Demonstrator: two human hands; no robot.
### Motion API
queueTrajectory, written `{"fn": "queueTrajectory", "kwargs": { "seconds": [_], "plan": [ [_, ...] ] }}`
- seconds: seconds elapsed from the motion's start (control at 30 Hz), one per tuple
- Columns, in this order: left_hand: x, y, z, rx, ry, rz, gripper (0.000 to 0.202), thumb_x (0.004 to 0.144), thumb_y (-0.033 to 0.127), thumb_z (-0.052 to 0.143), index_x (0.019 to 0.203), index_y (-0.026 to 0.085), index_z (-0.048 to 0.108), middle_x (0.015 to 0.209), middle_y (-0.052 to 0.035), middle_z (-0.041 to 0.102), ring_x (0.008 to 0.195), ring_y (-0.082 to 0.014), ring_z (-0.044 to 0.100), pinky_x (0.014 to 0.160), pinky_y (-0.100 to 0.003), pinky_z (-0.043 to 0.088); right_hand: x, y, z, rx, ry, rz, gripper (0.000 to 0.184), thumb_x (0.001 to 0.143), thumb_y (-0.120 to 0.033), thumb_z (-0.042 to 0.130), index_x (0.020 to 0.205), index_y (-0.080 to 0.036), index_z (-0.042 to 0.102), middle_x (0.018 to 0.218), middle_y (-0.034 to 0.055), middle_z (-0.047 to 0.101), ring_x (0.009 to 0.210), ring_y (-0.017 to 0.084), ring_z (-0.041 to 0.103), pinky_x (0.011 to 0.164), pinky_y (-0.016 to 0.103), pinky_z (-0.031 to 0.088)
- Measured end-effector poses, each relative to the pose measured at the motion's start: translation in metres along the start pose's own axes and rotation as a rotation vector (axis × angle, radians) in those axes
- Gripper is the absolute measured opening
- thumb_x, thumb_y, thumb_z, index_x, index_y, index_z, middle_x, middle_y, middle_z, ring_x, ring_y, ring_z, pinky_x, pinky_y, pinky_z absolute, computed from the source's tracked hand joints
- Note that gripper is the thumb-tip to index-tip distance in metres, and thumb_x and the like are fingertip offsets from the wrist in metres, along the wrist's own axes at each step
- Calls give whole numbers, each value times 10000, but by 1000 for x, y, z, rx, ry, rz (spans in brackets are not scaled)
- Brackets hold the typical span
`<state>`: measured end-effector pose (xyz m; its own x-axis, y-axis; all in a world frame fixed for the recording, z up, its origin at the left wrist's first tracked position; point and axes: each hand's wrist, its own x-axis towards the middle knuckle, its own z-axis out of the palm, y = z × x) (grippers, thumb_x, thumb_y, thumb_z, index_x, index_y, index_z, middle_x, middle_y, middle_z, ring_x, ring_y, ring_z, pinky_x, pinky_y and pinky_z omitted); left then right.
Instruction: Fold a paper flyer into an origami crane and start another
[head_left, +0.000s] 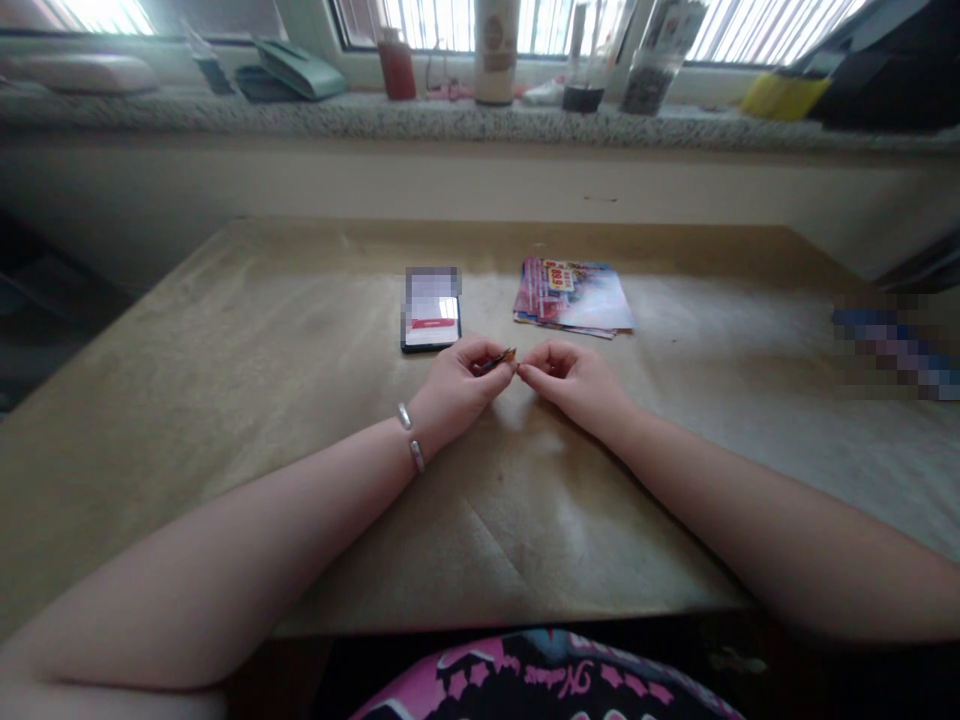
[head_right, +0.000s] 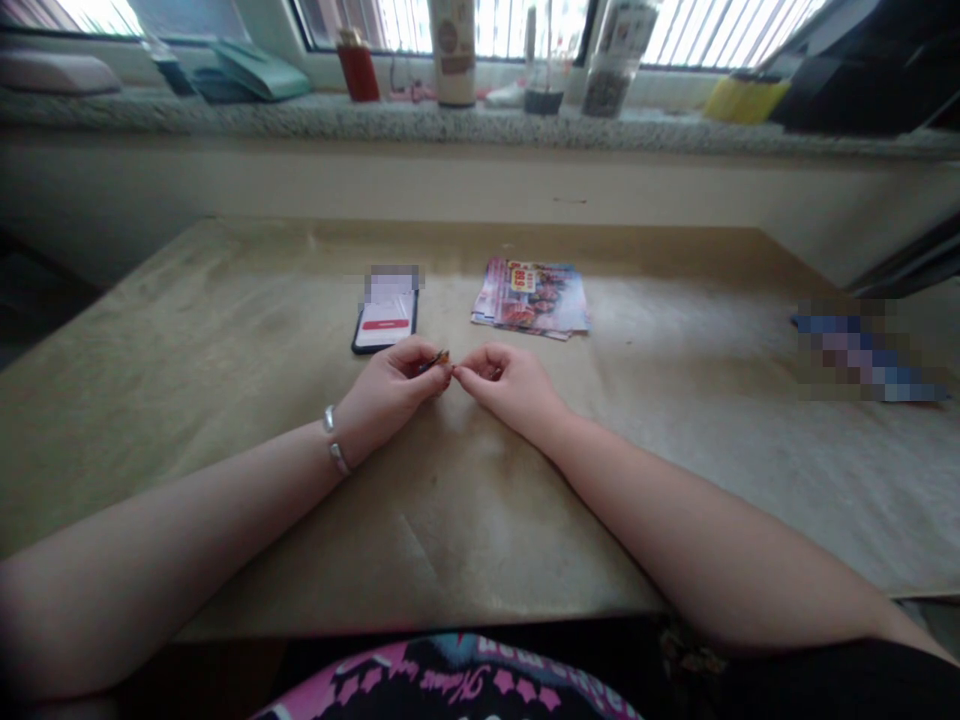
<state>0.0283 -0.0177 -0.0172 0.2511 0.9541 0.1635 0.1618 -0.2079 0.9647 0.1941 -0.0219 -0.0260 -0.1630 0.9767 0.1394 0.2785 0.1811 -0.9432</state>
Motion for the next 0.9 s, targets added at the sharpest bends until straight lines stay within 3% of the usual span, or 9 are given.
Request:
{"fn": "queueTrajectory", "kwargs": {
  "seconds": [0.13, 0.27, 0.57, 0.9],
  "plan": [
    [1, 0, -1, 166, 67, 129, 123, 705, 280, 637, 674, 163, 615, 740, 1, 561, 697, -110, 510, 628, -221, 411, -1, -2, 1, 44, -2, 68, 283, 678, -444, 685, 662, -187, 567, 585, -12, 569, 526, 102, 462, 476, 245, 336],
    [2, -3, -1, 202, 73, 189, 118, 723, 278, 627, 684, 167, 626, 712, 9, 560, 676, -102, 501, 631, -220, 404, -3, -4, 4, 87, 19, 30, 248, 679, -408, 672, 672, -193, 549, 571, -38, 526, 513, 85, 427, 470, 234, 312],
    [2, 0, 2, -101, 59, -26, 189, 670, 318, 681, 660, 149, 596, 591, 37, 531, 550, -68, 441, 523, -189, 357, 0, -2, 10, 97, 9, 10, 165, 686, -330, 643, 693, -203, 538, 538, -66, 438, 495, 81, 359, 474, 244, 260],
    [3, 0, -4, -168, -11, -90, 369, 661, 489, 754, 675, 136, 650, 609, -7, 619, 569, -104, 542, 569, -221, 435, 1, 5, 9, 139, -62, -7, 266, 721, -423, 680, 817, -202, 568, 679, -17, 602, 633, 124, 540, 601, 272, 415]
  ]
}}
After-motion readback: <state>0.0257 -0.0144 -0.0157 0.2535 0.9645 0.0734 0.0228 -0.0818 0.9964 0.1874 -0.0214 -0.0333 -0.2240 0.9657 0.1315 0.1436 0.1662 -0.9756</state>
